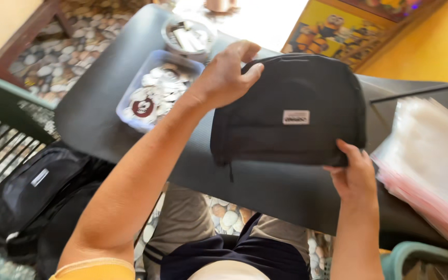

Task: The person takes a black pouch from a basket and places it on a table. They then pick up a metal chain and a skull-shaped pendant, attaching the pendant to the chain by hand. Finally, they use a brush to clean the pouch and place the assembled keychain inside.

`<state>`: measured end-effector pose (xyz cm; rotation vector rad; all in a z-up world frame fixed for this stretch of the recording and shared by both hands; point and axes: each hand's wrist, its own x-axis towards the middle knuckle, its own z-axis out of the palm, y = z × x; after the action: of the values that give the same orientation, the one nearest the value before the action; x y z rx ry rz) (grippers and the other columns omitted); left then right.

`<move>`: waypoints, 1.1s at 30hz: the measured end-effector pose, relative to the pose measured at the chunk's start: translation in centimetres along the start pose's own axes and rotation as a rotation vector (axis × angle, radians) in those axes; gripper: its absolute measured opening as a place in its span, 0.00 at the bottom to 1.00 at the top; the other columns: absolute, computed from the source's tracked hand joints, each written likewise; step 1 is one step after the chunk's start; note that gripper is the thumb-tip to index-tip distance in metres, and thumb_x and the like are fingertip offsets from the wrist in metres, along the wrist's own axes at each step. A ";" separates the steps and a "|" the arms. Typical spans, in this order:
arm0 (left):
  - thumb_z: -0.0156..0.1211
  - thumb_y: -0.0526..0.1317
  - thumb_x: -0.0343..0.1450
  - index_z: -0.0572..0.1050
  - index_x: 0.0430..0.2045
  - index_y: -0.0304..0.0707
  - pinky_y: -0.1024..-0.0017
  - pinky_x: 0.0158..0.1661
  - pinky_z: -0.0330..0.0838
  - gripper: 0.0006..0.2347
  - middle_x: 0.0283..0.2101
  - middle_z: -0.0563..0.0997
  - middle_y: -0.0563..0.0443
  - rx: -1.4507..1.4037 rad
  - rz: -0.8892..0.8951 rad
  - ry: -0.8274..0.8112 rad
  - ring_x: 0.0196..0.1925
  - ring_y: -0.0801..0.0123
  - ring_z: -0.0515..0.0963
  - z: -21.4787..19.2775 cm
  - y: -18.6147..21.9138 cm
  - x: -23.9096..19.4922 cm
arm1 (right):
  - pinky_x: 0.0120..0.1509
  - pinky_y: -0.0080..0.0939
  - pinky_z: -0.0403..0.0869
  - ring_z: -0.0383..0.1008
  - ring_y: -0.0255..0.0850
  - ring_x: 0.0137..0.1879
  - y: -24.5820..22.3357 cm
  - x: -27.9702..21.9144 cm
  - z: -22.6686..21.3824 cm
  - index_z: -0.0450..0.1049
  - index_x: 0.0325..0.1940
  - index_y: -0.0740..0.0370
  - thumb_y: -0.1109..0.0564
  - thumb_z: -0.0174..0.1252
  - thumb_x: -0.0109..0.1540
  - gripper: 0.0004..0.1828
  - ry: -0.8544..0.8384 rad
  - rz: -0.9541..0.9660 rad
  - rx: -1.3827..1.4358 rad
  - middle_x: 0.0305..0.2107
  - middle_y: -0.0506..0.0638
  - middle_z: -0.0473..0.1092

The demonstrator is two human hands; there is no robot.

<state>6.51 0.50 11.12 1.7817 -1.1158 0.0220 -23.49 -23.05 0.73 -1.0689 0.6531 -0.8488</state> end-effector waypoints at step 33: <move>0.65 0.52 0.69 0.77 0.36 0.49 0.62 0.55 0.71 0.11 0.48 0.78 0.54 0.333 0.181 0.134 0.59 0.58 0.76 11.6 -6.6 -7.7 | 0.63 0.53 0.63 0.65 0.49 0.63 4.6 3.8 -3.3 0.80 0.43 0.48 0.41 0.62 0.65 0.12 0.270 -0.950 -1.562 0.49 0.47 0.65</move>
<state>1.41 -2.40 -3.17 1.9301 -1.2246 0.4534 -22.94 -26.77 -4.95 -2.8493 1.0747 -1.2838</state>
